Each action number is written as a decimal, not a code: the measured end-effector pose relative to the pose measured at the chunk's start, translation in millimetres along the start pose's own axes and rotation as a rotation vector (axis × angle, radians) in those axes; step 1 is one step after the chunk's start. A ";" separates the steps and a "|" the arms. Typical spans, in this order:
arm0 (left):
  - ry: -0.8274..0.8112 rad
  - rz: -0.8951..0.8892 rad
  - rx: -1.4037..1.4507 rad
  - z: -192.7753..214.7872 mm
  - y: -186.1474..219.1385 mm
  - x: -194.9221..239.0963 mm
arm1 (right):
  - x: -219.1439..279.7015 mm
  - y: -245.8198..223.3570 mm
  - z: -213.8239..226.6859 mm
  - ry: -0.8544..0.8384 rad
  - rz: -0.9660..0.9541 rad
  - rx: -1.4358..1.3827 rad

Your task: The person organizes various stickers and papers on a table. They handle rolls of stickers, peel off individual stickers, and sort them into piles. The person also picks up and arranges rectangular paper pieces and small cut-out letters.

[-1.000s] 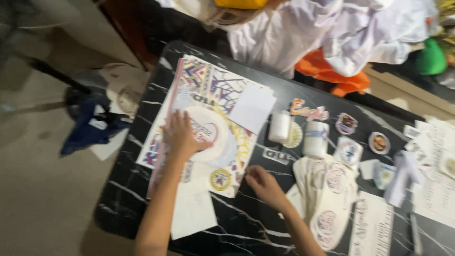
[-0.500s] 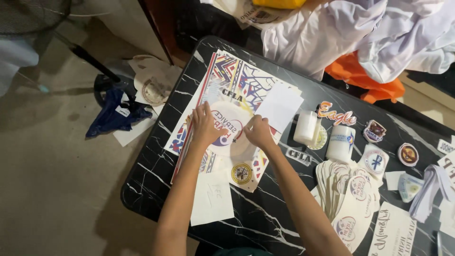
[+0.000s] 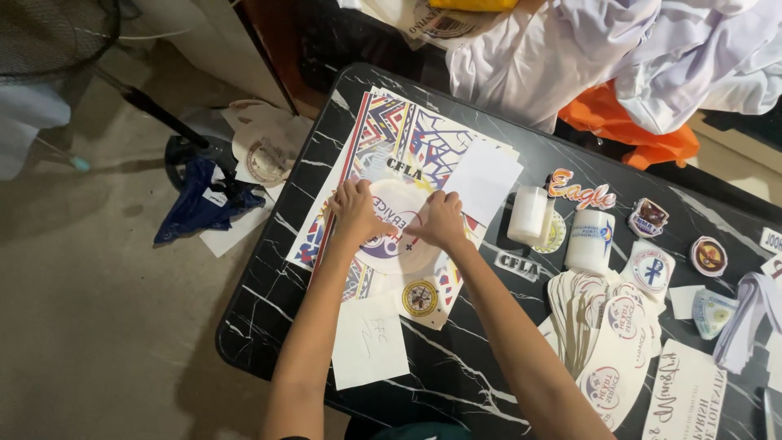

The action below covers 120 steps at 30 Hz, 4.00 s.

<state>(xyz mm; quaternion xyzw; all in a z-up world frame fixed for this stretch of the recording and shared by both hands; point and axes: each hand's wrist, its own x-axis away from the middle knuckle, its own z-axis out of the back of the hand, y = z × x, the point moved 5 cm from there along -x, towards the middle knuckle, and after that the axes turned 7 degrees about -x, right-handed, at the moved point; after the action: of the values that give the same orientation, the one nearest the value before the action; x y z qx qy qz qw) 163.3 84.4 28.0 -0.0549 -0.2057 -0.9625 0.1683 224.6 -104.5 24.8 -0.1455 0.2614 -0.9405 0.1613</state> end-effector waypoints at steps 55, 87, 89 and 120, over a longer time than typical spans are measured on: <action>-0.759 0.150 1.942 14.1 112.2 247.0 | 261.5 100.3 148.2 0.431 -0.143 -1.485; -1.044 0.018 1.944 -10.0 134.2 237.7 | 301.2 125.2 154.3 0.379 -0.170 -1.462; -1.034 0.033 1.930 -0.7 138.8 239.2 | 306.1 147.7 155.8 0.450 -0.242 -1.506; -0.971 0.118 1.807 -74.4 166.0 205.8 | 319.4 123.4 144.7 0.526 -0.234 -1.164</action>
<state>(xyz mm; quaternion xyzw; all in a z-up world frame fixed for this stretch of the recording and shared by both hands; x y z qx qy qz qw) 25.2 -151.0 58.9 -0.3009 -0.8963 -0.3124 0.0923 15.1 -390.2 137.7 -0.0017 0.7415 -0.6606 -0.1170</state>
